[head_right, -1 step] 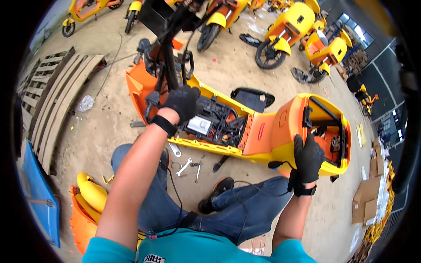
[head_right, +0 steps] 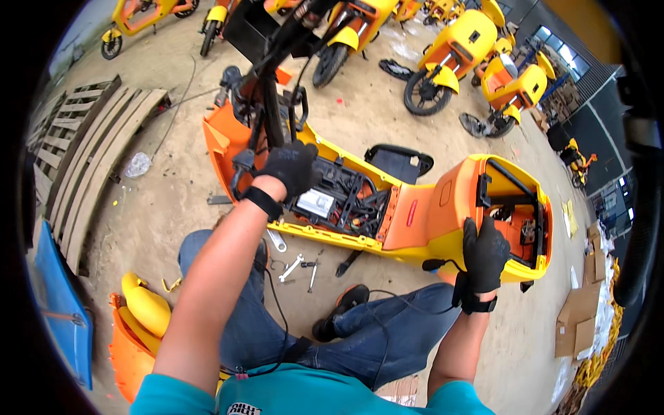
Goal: The person works on the internal electrical components of an electric scooter using a wrench. They manipulate wires, remove a rubber protective cover, and check the connections before standing up.
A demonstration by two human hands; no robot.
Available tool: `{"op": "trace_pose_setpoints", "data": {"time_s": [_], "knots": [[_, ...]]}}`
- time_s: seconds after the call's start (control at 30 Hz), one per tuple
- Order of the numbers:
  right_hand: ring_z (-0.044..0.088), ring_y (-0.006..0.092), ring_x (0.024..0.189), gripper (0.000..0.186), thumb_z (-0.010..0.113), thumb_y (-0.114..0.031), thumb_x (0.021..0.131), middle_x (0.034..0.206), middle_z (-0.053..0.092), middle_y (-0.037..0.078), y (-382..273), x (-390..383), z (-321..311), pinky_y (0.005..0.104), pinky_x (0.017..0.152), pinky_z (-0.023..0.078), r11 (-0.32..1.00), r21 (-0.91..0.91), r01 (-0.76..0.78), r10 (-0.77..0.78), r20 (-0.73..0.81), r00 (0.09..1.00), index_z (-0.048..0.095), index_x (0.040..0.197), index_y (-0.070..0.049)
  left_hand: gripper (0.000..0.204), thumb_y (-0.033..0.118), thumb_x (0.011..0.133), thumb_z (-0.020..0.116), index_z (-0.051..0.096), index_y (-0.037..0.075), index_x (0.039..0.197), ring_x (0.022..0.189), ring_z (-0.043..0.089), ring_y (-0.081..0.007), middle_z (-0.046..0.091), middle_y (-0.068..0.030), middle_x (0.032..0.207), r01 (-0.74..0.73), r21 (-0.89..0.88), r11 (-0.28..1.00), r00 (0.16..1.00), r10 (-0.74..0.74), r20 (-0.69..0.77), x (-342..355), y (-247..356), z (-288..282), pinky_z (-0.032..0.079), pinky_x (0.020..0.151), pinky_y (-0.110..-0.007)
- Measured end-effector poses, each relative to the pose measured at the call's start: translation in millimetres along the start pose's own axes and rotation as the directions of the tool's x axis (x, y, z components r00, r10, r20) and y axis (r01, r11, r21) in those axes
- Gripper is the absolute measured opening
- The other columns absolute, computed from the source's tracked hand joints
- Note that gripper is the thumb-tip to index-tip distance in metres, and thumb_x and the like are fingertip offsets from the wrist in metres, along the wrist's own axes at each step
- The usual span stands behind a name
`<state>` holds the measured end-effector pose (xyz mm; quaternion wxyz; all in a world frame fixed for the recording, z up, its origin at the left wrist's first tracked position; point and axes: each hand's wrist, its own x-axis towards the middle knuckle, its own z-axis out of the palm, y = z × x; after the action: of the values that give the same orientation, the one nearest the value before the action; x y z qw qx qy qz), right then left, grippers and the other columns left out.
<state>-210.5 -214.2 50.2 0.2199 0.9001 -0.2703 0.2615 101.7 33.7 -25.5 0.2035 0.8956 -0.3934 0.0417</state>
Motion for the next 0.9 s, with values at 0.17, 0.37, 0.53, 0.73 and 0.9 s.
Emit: {"op": "trace_pose_setpoints", "data": {"time_s": [0.17,0.37,0.53,0.73,0.9], "knots": [[0.059,0.0357,0.057,0.026,0.062,-0.031,0.091,0.061,0.057,0.017,-1.5,0.6,-3.3,0.0456,0.051,0.043,0.998,-0.058,0.019,-0.022,-0.055,0.998,0.056,0.087,-0.006,0.039,0.032,0.078,0.068,0.062,0.007,0.107,0.099,0.063,-0.0354,0.065,-0.0182,0.102,0.014,-0.008,1.000,1.000,-0.014,0.015,-7.2,8.8,-11.9,0.050,0.083,-0.046],[0.060,0.0323,0.062,0.020,0.065,-0.028,0.085,0.062,0.060,0.013,-24.8,0.5,-10.7,0.0462,0.059,0.043,0.981,0.060,-0.185,0.188,-0.067,0.980,0.061,0.083,-0.008,0.044,0.035,0.079,0.070,0.062,0.003,0.108,0.098,0.062,-0.0376,0.066,-0.0194,0.102,-0.192,-0.114,0.975,0.980,0.186,-0.064,-7.2,-0.6,-3.4,0.050,0.085,-0.045],[0.060,0.0310,0.071,0.014,0.062,-0.024,0.081,0.070,0.062,0.010,-15.2,-0.7,-12.0,0.0470,0.067,0.041,0.927,0.289,-0.238,0.289,-0.149,0.946,0.061,0.080,-0.011,0.058,0.018,0.080,0.076,0.053,-0.002,0.129,0.114,0.059,-0.0241,0.063,-0.0161,0.120,-0.214,-0.699,0.683,0.939,0.340,0.044,-37.9,103.0,-70.4,0.046,0.098,-0.035],[0.059,0.0260,0.072,0.016,0.061,-0.028,0.080,0.070,0.062,0.005,-6.8,-5.9,2.8,0.0439,0.070,0.038,0.920,0.322,-0.226,0.306,-0.225,0.925,0.061,0.077,-0.012,0.078,0.013,0.074,0.074,0.038,-0.001,0.142,0.127,0.049,-0.0260,0.050,-0.0177,0.136,-0.387,-0.840,0.382,0.709,0.705,-0.006,-73.4,209.1,-144.6,0.036,0.109,-0.038],[0.060,0.0258,0.078,0.020,0.064,-0.031,0.081,0.075,0.062,0.006,0.5,-9.1,-13.1,0.0425,0.076,0.039,0.903,0.294,-0.312,0.335,-0.031,0.942,0.062,0.079,-0.012,0.096,0.047,0.079,0.072,0.023,0.004,0.149,0.128,0.047,-0.0346,0.040,-0.0240,0.143,-0.210,-0.977,-0.024,0.730,0.661,-0.173,-69.4,280.7,-154.1,0.034,0.109,-0.044]]}}
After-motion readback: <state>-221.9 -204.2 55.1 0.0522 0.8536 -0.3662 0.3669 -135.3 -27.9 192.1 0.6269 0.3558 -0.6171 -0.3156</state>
